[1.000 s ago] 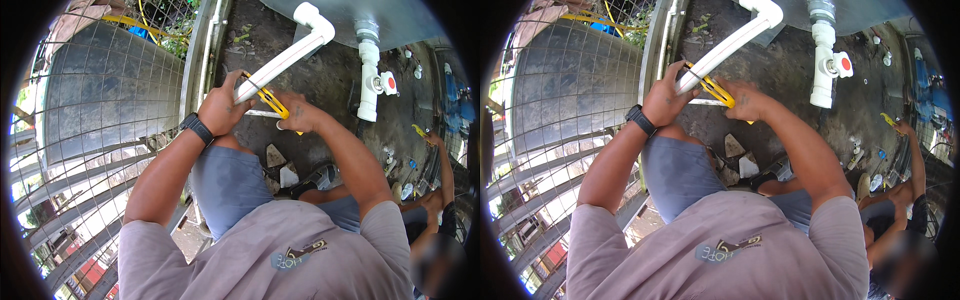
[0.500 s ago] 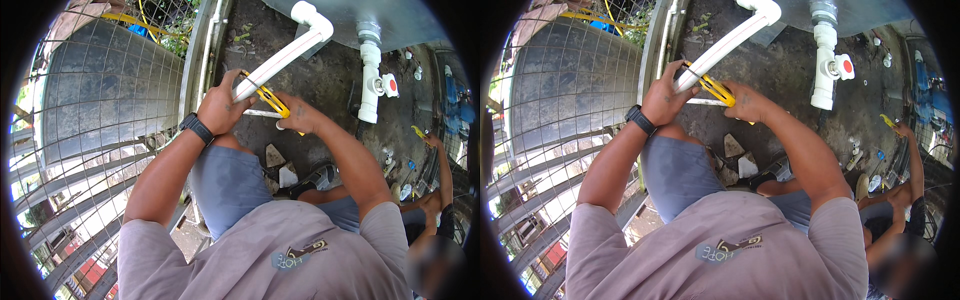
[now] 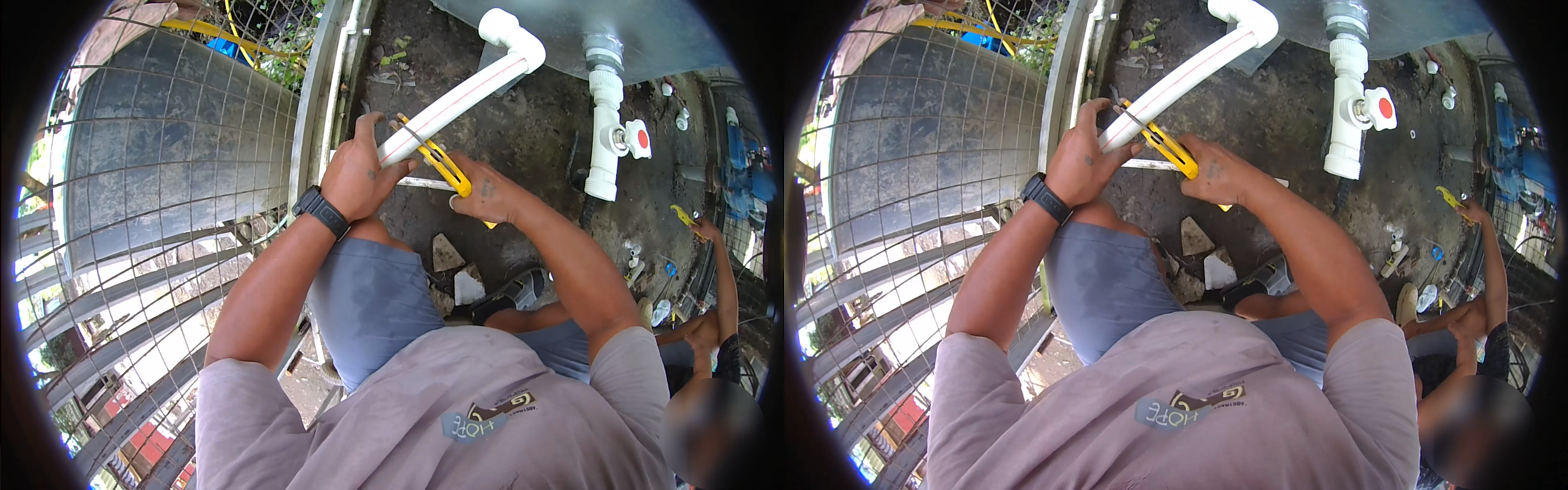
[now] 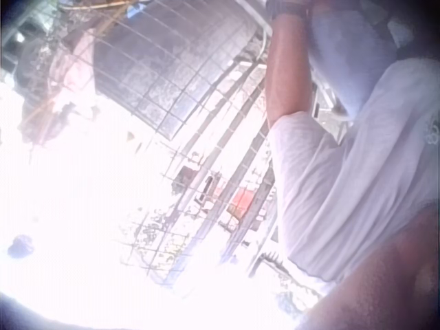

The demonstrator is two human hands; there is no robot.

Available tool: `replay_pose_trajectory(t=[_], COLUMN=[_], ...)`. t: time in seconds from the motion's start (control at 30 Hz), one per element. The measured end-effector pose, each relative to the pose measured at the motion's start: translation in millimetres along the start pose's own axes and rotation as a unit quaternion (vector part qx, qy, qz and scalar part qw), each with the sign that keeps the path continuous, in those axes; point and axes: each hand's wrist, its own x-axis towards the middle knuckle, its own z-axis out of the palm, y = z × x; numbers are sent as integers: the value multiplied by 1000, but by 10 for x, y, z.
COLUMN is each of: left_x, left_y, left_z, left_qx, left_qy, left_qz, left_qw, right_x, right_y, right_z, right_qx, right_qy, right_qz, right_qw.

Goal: The person assembles a PVC plumbing assembly by cutting a white pipe with a yellow pipe cutter, then fitting an elbow and a short pipe segment together. The person repeatedly measures, cuts, and joins components near a water tank valve.

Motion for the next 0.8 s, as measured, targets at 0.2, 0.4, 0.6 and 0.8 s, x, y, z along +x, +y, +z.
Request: replay_pose_trajectory(t=[0.2, 0.4, 0.6, 0.8], left_x=[-27, -389, -78, -5], left_y=[-55, 243, 283, -45], left_z=[8, -95, 441, 1505], left_qx=[5, 110, 99, -263], left_qy=[4, 41, -418, -447], left_qz=[27, 153, -75, -166], left_qw=[1000, 981, 900, 839], right_x=[29, 4, 292, 277], right_y=[128, 26, 248, 1073], right_z=[126, 439, 815, 954], right_qx=[24, 93, 103, 125], right_qy=[27, 129, 112, 181], right_qz=[-19, 59, 88, 135], right_qw=[999, 986, 984, 966])
